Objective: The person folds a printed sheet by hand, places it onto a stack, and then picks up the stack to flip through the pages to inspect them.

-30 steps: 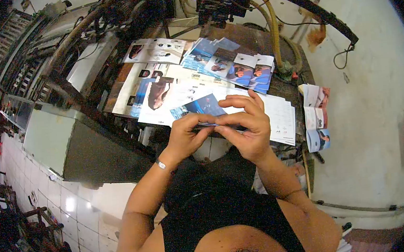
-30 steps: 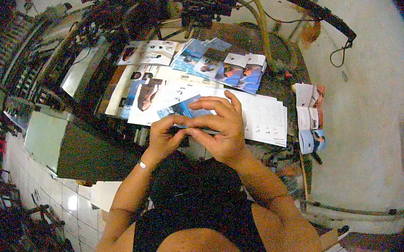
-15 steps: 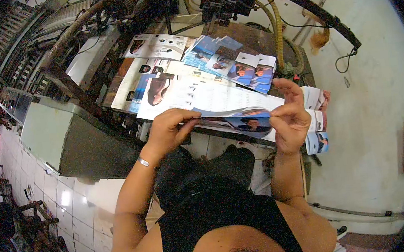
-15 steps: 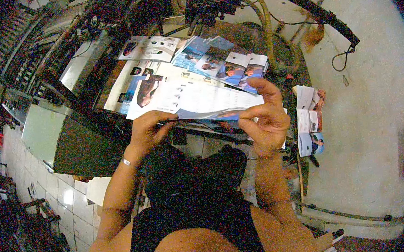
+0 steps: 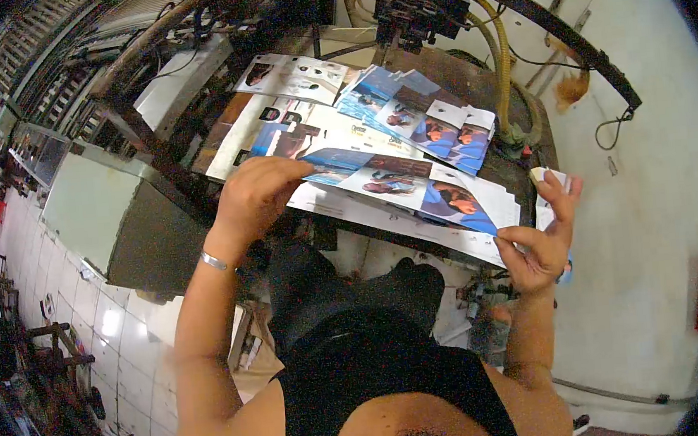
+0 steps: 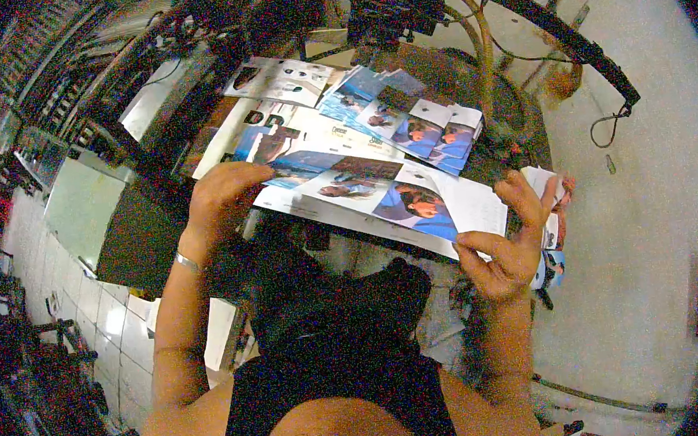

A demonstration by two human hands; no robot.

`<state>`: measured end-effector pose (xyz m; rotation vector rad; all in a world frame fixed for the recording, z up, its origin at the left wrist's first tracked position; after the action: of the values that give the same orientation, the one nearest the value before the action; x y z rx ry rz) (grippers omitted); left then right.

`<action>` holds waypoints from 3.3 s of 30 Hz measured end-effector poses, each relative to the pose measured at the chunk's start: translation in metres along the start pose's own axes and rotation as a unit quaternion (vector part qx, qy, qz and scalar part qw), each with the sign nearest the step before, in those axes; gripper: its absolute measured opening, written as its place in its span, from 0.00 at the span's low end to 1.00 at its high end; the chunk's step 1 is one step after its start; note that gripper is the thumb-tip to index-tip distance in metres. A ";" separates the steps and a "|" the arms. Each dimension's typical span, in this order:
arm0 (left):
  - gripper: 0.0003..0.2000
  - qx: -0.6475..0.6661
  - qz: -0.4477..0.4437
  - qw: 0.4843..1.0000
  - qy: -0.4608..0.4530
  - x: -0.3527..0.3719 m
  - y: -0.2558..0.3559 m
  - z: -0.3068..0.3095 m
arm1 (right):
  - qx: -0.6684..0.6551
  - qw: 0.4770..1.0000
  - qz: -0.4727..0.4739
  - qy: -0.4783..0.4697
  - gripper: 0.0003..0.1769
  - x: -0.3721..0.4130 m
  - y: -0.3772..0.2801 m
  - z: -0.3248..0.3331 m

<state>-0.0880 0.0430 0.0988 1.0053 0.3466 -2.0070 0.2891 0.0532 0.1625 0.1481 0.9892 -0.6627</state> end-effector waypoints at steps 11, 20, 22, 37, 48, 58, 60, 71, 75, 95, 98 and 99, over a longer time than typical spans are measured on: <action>0.12 -0.135 -0.139 0.980 0.049 -0.003 0.015 0.014 | 0.145 0.978 0.149 -0.031 0.09 0.026 -0.006 -0.018; 0.12 -0.093 -0.101 0.990 -0.029 0.055 -0.018 -0.080 | 0.096 0.973 0.145 -0.154 0.09 0.089 0.060 -0.112; 0.13 -0.090 -0.096 0.990 -0.041 0.059 -0.023 -0.089 | 0.092 0.974 0.132 -0.157 0.09 0.092 0.064 -0.120; 0.14 -0.110 -0.132 0.979 -0.112 0.071 -0.043 -0.121 | -0.008 0.956 -0.033 -0.292 0.11 0.106 0.113 -0.170; 0.15 -0.101 -0.129 0.982 -0.095 0.070 -0.047 -0.119 | 0.005 0.944 -0.050 -0.326 0.18 0.116 0.120 -0.186; 0.27 0.016 0.070 0.986 -0.147 0.077 -0.072 -0.113 | 0.156 0.878 -0.011 -0.452 0.47 0.111 0.100 -0.202; 0.33 0.042 0.111 0.982 -0.146 0.087 -0.080 -0.108 | 0.165 0.863 -0.009 -0.478 0.48 0.113 0.102 -0.204; 0.27 0.063 0.133 0.973 -0.176 0.111 -0.095 -0.114 | 0.170 0.844 0.012 -0.509 0.50 0.115 0.103 -0.211; 0.19 0.050 0.132 0.984 -0.108 0.121 -0.107 -0.123 | 0.192 0.833 0.019 -0.519 0.49 0.114 0.102 -0.214; 0.16 0.100 0.271 0.943 -0.163 0.112 -0.139 -0.135 | 0.177 0.830 0.019 -0.528 0.49 0.116 0.106 -0.215; 0.15 0.106 0.278 0.941 -0.163 0.113 -0.139 -0.135 | 0.175 0.830 0.014 -0.530 0.49 0.116 0.106 -0.215; 0.15 0.097 0.267 0.947 -0.152 0.113 -0.139 -0.135 | 0.174 0.830 0.014 -0.530 0.49 0.116 0.106 -0.215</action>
<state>-0.1628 0.1393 -0.0895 0.7809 -0.2745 -1.6729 0.2376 0.1724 -0.0695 0.0883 -0.2186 -0.7490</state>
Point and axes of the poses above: each hand's wrist, its own x-axis away from the middle knuckle, its own z-axis out of the back of the hand, y = z × x, the point moved 7 cm from there along -x, towards the middle knuckle, and after that the axes turned 6 degrees about -z, right-handed, at the moved point
